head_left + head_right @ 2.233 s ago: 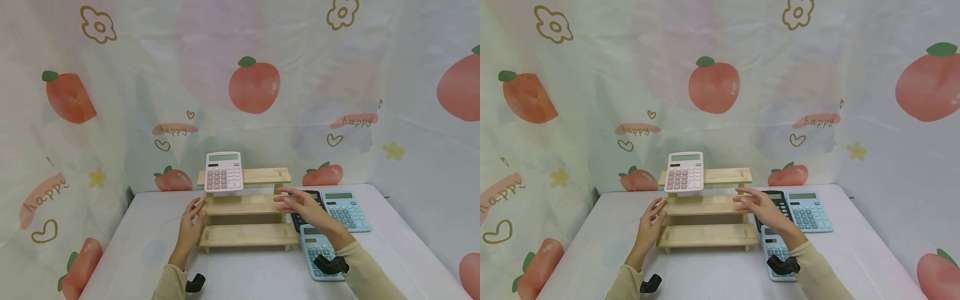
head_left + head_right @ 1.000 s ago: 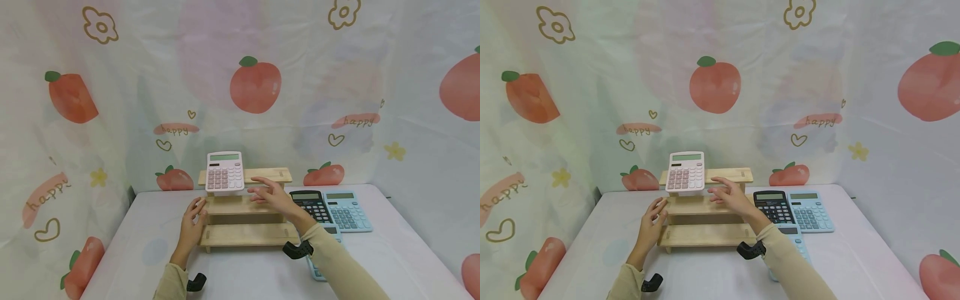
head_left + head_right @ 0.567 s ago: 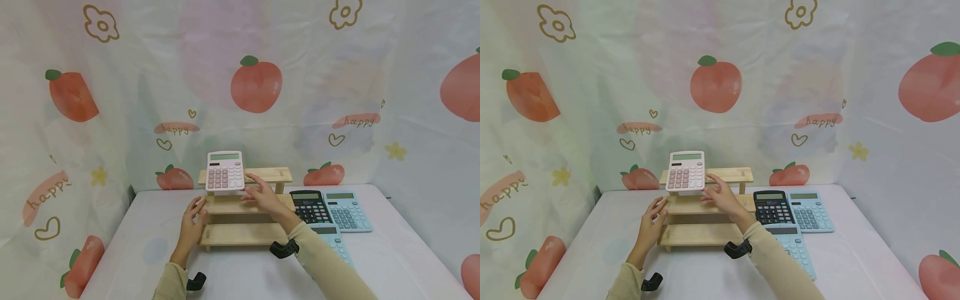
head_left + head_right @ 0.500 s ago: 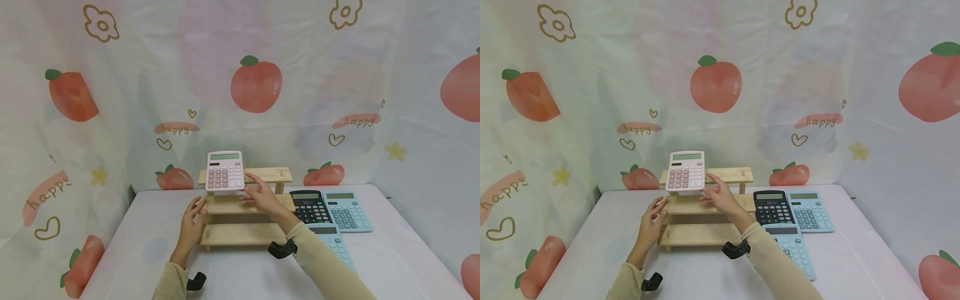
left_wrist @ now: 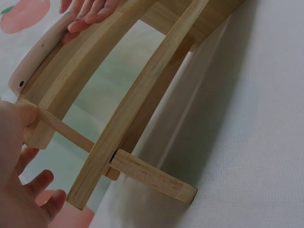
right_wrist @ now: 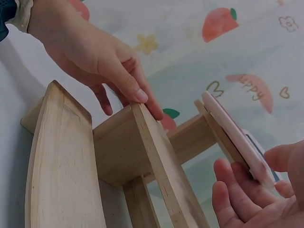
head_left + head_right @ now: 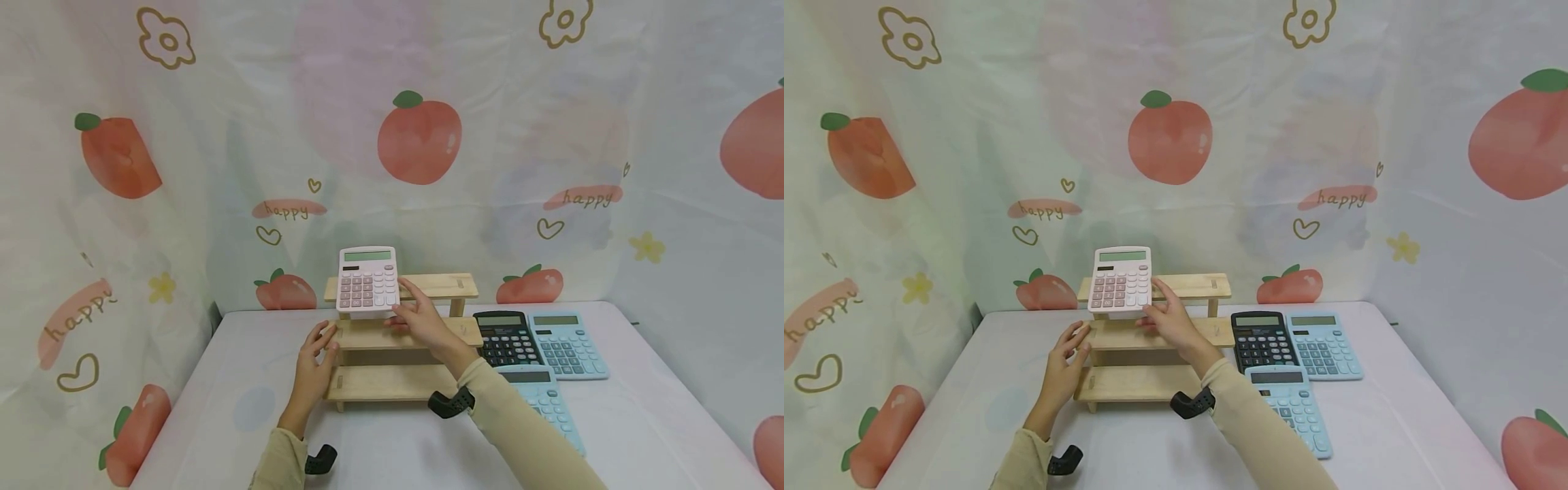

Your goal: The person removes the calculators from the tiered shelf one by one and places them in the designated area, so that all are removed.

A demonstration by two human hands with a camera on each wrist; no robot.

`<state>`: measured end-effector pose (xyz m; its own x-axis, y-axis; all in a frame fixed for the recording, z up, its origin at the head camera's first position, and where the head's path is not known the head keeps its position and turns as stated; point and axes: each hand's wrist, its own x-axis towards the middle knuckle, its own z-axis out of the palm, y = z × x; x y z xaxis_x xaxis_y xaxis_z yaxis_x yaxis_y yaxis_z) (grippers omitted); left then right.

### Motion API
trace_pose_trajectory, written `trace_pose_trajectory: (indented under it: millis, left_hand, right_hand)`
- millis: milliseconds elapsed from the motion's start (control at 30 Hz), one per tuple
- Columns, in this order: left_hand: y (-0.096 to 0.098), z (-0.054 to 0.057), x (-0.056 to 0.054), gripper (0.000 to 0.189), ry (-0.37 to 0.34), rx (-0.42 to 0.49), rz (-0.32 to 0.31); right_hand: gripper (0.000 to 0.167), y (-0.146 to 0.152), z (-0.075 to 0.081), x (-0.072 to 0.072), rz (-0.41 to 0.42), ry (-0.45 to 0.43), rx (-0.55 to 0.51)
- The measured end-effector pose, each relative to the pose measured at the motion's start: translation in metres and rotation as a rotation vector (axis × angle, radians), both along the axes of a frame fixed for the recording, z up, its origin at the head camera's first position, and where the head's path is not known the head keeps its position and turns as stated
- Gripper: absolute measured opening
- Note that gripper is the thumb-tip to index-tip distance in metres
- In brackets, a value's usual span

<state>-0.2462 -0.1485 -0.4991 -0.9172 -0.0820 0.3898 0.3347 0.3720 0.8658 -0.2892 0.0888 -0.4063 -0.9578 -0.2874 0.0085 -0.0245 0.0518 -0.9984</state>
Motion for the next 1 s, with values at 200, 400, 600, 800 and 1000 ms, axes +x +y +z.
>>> trace_pose_trajectory:
  millis: [200,400,600,800,1000]
  left_hand:
    - [0.0,-0.001,0.0,0.041,0.003,0.003,0.0]
    - [0.0,-0.002,0.0,0.041,0.003,-0.002,0.003]
    - [0.0,-0.001,0.001,0.041,0.004,0.002,0.007]
    - [0.0,0.0,0.001,0.041,-0.002,-0.001,0.008]
    - [-0.001,0.0,0.0,0.041,-0.009,-0.005,0.0]
  right_hand:
    - [0.068,-0.002,0.001,-0.002,-0.008,-0.006,-0.007]
    - [0.069,-0.002,0.002,-0.003,-0.005,-0.026,-0.028]
    - [0.072,0.0,-0.001,-0.002,0.007,-0.062,-0.082]
    - [0.072,0.003,-0.002,0.0,0.005,-0.078,-0.131]
    - [0.072,0.01,-0.004,0.002,0.02,-0.077,-0.157]
